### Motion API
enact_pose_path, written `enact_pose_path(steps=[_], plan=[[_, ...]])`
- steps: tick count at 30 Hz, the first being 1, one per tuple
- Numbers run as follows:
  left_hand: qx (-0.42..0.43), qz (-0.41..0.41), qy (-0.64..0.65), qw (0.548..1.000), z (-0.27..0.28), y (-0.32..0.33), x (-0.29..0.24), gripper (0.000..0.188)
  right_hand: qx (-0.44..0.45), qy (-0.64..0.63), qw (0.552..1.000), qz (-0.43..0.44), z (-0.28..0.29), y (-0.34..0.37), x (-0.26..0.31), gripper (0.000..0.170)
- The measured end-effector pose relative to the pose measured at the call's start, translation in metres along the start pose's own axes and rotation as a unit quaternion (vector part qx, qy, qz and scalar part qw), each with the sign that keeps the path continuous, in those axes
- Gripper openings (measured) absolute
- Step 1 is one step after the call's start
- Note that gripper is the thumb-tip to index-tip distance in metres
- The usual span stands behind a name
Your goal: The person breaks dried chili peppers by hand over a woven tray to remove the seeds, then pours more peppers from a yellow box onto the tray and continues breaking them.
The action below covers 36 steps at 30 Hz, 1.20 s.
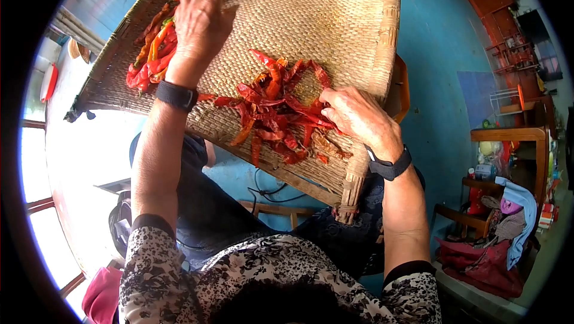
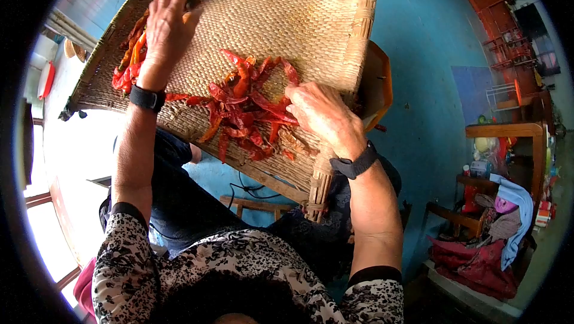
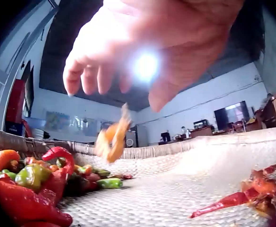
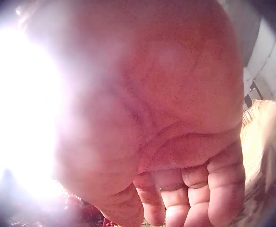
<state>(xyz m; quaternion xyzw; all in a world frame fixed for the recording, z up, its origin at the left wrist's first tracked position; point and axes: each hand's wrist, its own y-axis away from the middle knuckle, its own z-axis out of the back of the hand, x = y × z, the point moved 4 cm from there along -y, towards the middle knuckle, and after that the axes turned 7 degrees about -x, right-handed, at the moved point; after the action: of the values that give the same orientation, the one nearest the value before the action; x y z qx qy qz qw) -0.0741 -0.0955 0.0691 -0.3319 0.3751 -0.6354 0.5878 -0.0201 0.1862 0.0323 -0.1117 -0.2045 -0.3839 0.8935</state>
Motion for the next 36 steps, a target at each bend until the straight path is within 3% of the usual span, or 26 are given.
enact_pose_path(steps=[2,4,5,8,10,14,16,17,18,19,20,22,24,27,30,32,35,36], plan=[[-0.014,0.003,0.023,1.000,0.005,-0.007,0.001,0.050,-0.047,0.007,0.998,0.037,0.001,-0.001,0.000,0.024],[0.031,-0.013,0.112,0.993,-0.008,0.002,-0.006,0.045,0.040,0.031,0.999,0.000,-0.003,-0.007,-0.001,0.027],[0.080,0.015,0.170,0.982,-0.014,0.014,-0.018,0.044,0.042,0.031,0.999,0.001,-0.006,-0.007,-0.002,0.027],[0.181,-0.068,0.203,0.960,-0.011,0.036,-0.065,0.034,0.039,-0.022,0.998,0.041,-0.012,-0.008,0.001,0.029],[0.249,-0.112,0.248,0.930,-0.012,0.050,-0.083,0.032,0.113,0.058,0.992,0.027,-0.018,-0.011,0.005,0.030],[0.325,-0.124,0.347,0.871,-0.010,0.079,-0.116,0.029,0.069,0.079,0.991,0.078,-0.019,0.002,0.005,0.028],[0.351,-0.153,0.360,0.851,-0.008,0.084,-0.128,0.028,0.020,0.015,0.995,0.096,-0.005,0.002,0.011,0.018],[0.319,-0.131,0.399,0.850,-0.007,0.088,-0.130,0.024,0.035,-0.079,0.995,0.057,-0.006,-0.003,0.002,0.009],[0.322,-0.106,0.426,0.839,-0.010,0.090,-0.133,0.023,0.052,-0.172,0.984,0.019,-0.009,-0.008,-0.007,0.018],[0.354,-0.090,0.432,0.825,-0.010,0.088,-0.133,0.023,0.008,-0.068,0.997,0.031,-0.006,-0.009,-0.003,0.021],[0.385,-0.074,0.439,0.809,-0.009,0.084,-0.134,0.023,-0.034,-0.065,0.997,0.026,0.005,-0.008,0.003,0.017],[0.346,-0.019,0.484,0.803,0.000,0.073,-0.133,0.021,-0.128,-0.036,0.991,0.032,0.017,-0.007,0.011,0.011],[0.357,-0.014,0.516,0.779,-0.001,0.070,-0.134,0.021,-0.111,-0.043,0.992,-0.052,0.027,-0.006,0.012,0.009],[0.343,-0.019,0.508,0.790,0.002,0.069,-0.132,0.021,-0.111,-0.030,0.992,-0.057,0.038,-0.007,0.019,0.011],[0.306,-0.043,0.506,0.805,0.004,0.065,-0.125,0.020,-0.135,0.051,0.990,-0.009,0.038,-0.007,0.024,0.011],[0.334,-0.026,0.455,0.825,0.005,0.055,-0.115,0.019,-0.253,-0.007,0.967,0.004,0.046,-0.006,0.031,0.017],[0.237,-0.060,0.321,0.915,-0.003,0.032,-0.073,0.023,-0.323,0.040,0.945,-0.013,0.053,-0.005,0.020,0.022],[0.155,-0.016,0.315,0.936,-0.011,0.026,-0.053,0.013,-0.323,0.041,0.945,-0.014,0.051,-0.005,0.016,0.022]])
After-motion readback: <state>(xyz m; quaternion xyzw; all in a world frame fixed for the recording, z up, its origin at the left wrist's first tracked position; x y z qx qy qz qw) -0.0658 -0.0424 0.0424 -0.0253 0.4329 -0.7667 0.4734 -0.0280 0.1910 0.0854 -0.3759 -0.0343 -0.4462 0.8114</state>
